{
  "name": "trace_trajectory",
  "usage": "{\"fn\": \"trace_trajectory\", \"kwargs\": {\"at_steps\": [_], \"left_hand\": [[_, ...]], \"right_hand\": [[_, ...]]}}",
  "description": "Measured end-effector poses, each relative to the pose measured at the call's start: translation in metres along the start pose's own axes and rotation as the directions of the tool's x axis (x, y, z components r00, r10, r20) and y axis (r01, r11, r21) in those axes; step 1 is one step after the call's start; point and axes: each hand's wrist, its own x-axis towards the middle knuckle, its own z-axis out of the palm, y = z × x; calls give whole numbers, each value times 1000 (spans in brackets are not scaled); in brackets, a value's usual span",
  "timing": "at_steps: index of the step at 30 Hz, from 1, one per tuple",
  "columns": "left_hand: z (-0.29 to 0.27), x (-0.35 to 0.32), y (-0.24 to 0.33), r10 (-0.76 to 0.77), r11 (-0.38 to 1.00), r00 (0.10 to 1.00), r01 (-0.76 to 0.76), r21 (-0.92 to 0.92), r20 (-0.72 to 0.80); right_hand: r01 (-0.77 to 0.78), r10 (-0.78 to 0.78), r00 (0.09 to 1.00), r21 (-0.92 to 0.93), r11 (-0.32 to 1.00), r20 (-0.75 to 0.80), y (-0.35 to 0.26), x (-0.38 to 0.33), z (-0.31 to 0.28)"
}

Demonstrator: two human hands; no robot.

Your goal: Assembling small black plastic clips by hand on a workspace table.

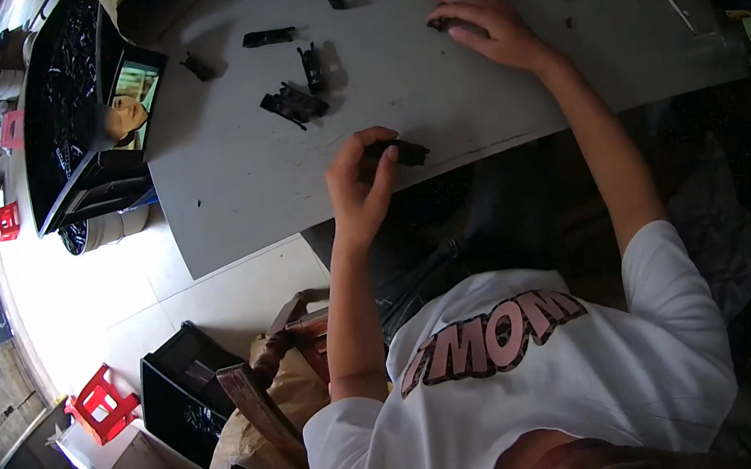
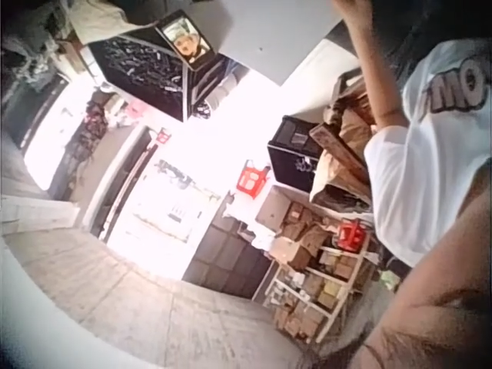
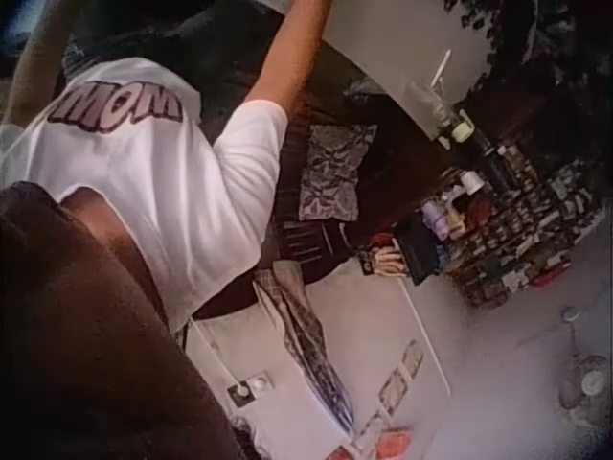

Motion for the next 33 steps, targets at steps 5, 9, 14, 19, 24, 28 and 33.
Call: {"fn": "trace_trajectory", "kwargs": {"at_steps": [5,9,14,19,24,28,33], "left_hand": [[-3,2,-4,58,998,998,-58,-4,11],[-11,2,-5,114,984,992,-120,128,51],[-44,14,-19,316,936,942,-290,199,-115],[-85,43,12,453,547,888,-201,813,-85],[-83,56,15,308,476,951,-156,865,2],[-79,52,8,357,490,933,-140,860,-51],[-81,34,7,275,582,945,-18,813,-176]], "right_hand": [[-212,288,896,243,946,-338,-8,-3,-7],[-314,315,879,62,947,-359,-54,12,-3],[-167,195,940,124,978,-278,-54,-7,10],[38,-7,982,161,986,-188,-73,-25,-5],[-187,191,937,42,981,-292,-52,-41,-12],[-224,233,938,66,972,-258,-27,-46,0],[-299,291,912,18,954,-288,-15,-35,-4]]}}
